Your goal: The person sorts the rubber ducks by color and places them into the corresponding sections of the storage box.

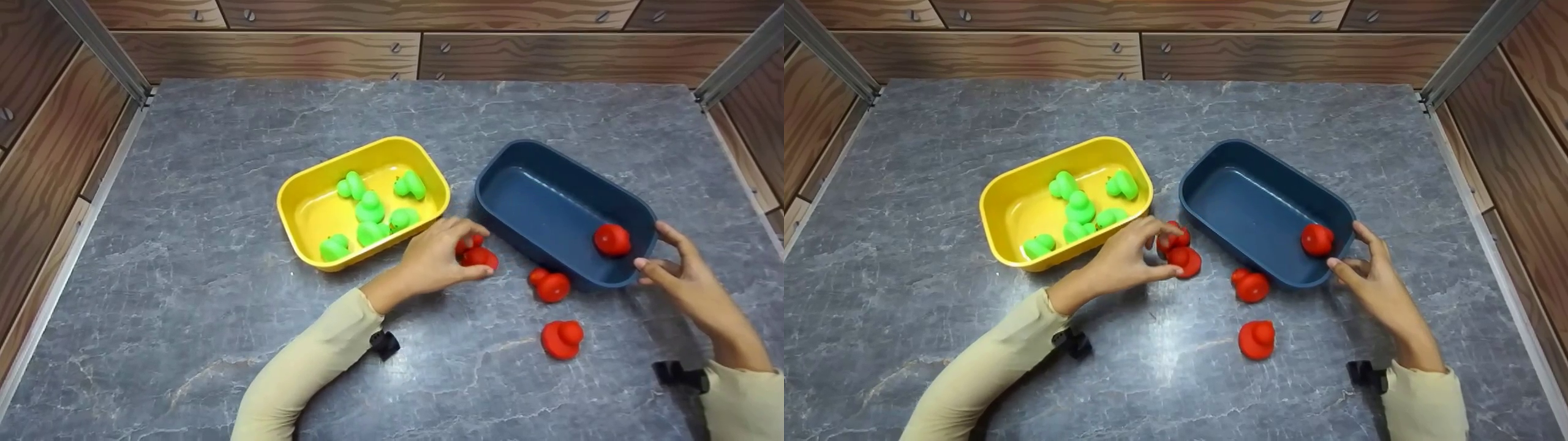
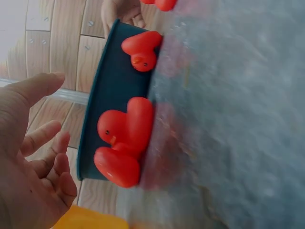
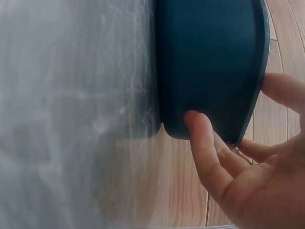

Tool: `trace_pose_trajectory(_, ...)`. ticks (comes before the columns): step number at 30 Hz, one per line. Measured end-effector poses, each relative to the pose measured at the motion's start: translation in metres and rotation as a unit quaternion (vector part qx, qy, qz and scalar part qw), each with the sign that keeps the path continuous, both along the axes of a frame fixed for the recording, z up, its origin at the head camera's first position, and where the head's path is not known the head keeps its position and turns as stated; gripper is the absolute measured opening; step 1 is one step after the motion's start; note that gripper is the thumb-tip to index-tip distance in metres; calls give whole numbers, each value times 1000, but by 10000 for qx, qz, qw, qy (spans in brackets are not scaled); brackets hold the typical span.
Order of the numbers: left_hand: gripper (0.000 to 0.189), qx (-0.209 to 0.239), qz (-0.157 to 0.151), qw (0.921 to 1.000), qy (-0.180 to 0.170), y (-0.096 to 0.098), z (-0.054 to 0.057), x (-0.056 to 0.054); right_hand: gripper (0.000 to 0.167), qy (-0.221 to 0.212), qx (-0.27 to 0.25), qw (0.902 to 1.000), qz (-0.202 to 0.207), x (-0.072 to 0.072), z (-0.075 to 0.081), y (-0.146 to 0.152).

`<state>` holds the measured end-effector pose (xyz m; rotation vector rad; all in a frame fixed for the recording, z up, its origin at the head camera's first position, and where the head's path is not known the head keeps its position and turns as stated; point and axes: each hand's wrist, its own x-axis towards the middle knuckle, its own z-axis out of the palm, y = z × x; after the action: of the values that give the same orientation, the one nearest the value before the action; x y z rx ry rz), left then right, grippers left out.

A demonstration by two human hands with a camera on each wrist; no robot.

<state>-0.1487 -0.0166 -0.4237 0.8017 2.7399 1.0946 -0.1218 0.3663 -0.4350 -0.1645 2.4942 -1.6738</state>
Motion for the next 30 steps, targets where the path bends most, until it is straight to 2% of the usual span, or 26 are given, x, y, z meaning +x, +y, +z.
trace_pose_trajectory(8,48,-171,-17,9998,-81,-4,-9,-4,74,-18,142,9999,49,0,1,1)
trace_pose_trajectory(13,48,-498,-2,9985,-232,-3,-13,-7,74,-69,121,9999,38,0,1,2)
trace_pose_trajectory(20,49,-885,0,9951,-445,2,-14,-11,74,-66,286,9996,38,0,1,1)
trace_pose_trajectory(30,41,-1185,-91,9917,-482,6,-14,-14,74,-36,326,9995,35,0,1,2)
